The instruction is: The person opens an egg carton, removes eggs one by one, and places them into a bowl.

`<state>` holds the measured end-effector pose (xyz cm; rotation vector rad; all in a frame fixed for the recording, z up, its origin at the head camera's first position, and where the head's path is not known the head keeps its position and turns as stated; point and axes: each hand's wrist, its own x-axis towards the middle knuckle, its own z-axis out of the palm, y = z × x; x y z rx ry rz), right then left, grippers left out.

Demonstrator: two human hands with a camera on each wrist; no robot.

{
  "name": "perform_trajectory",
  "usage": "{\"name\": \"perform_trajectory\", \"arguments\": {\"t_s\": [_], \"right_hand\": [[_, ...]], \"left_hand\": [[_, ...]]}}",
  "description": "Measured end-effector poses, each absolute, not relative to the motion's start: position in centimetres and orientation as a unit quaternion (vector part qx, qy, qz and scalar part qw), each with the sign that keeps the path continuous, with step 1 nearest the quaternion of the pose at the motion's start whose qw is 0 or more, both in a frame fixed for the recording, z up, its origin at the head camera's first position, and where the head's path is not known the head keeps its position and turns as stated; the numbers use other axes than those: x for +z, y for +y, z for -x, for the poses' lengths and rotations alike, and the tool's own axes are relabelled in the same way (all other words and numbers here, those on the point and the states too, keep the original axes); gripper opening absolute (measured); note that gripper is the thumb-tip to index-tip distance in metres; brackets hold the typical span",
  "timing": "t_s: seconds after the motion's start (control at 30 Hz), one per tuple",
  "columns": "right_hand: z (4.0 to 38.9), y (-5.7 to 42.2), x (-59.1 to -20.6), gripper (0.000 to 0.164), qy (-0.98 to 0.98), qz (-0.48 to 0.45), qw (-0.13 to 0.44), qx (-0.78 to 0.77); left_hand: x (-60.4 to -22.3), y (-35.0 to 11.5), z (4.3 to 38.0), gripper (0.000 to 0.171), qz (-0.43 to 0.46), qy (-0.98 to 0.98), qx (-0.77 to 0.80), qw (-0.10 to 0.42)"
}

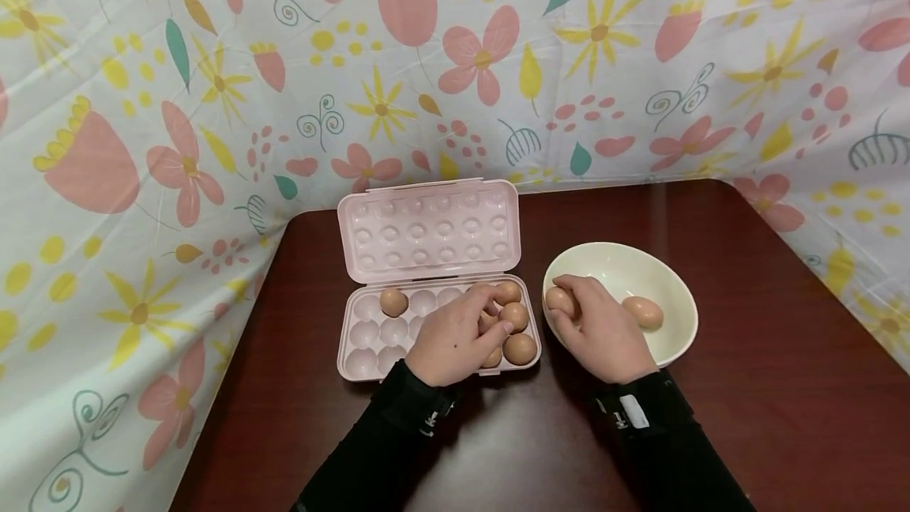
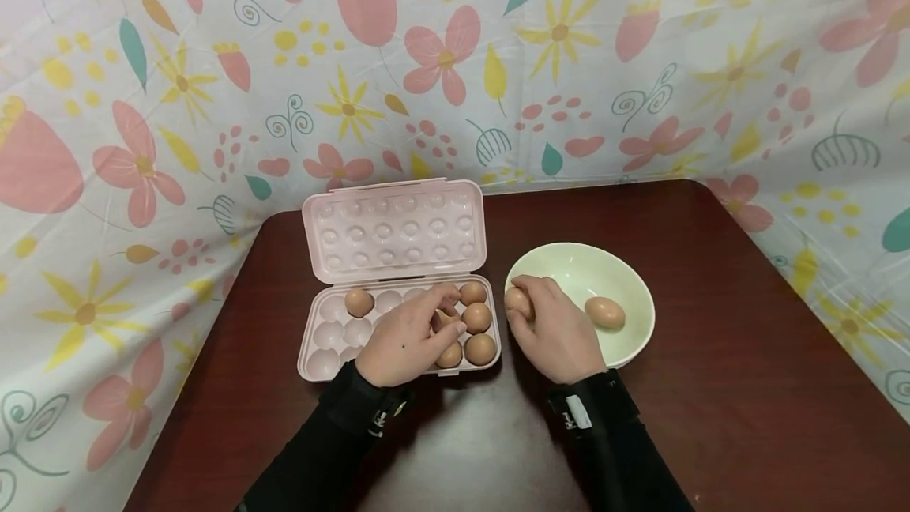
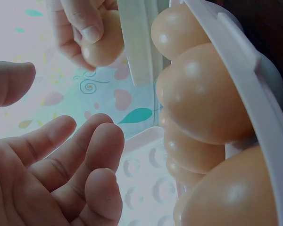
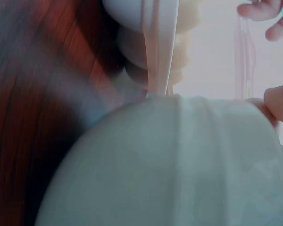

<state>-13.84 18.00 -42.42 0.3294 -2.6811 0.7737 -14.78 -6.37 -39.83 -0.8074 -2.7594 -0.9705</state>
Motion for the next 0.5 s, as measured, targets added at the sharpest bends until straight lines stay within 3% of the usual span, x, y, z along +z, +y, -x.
{"name": "perform_trajectory", "arguments": {"t_s": [0.5], "right_hand": [[14.46,18.81,-42.0,0.031,-0.968,-0.103,0.04,0.224]], "left_hand": [[-40.1,-6.91,14.78,0.029,0.252,-0.917,-0.304,0.054]]}}
